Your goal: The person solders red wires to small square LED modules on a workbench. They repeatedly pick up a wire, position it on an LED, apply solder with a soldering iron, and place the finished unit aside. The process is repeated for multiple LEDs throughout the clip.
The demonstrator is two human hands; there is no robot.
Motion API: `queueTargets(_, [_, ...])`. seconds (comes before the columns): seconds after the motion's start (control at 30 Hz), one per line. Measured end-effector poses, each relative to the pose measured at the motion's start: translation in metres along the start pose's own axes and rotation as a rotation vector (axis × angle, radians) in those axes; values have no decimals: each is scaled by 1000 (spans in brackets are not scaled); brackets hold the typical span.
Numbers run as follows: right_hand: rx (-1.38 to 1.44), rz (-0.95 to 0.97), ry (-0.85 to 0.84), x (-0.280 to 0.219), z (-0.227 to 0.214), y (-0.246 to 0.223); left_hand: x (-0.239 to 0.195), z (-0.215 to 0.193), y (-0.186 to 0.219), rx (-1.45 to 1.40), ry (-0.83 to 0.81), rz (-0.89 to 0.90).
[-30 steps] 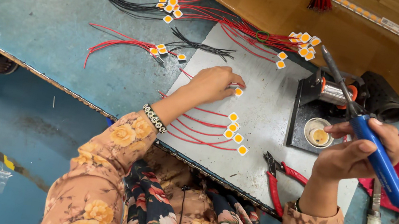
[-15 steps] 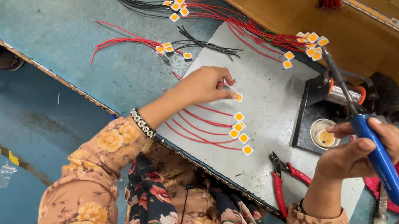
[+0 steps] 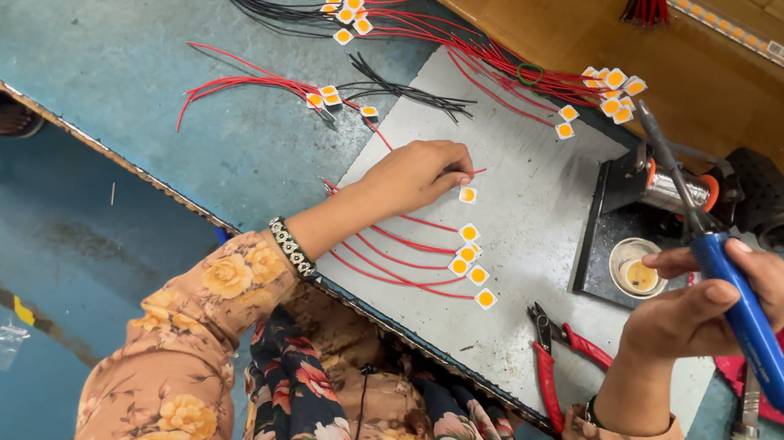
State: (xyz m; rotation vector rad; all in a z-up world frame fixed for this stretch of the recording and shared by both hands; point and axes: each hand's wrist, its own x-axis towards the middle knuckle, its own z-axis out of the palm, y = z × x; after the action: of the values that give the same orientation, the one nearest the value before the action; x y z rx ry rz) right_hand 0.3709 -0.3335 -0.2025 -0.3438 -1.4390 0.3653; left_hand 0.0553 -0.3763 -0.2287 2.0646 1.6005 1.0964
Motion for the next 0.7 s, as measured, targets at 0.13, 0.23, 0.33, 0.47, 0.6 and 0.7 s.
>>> queueTargets(0.13, [-10,3,-5,-3,-2,1,-10,-8,2,-82,-50,-40])
queueTargets(0.23, [-14,14,-13,-4,-1,1,-17,-19,1,-22,-1,22])
queueTargets(0.33, [8,29,-13,-5,3,0,-22,-26,1,24,60,33])
queueTargets(0.47, [64,75,-18,-5,9,-4,-24,-20,1,128,77,47])
queueTargets(0.6, [93,101,-16,-3,13,-9,-22,-11,-1,-9,77,63])
queueTargets(0.7, [107,97,-15,2,15,-9,-17,-6,0,-29,94,90])
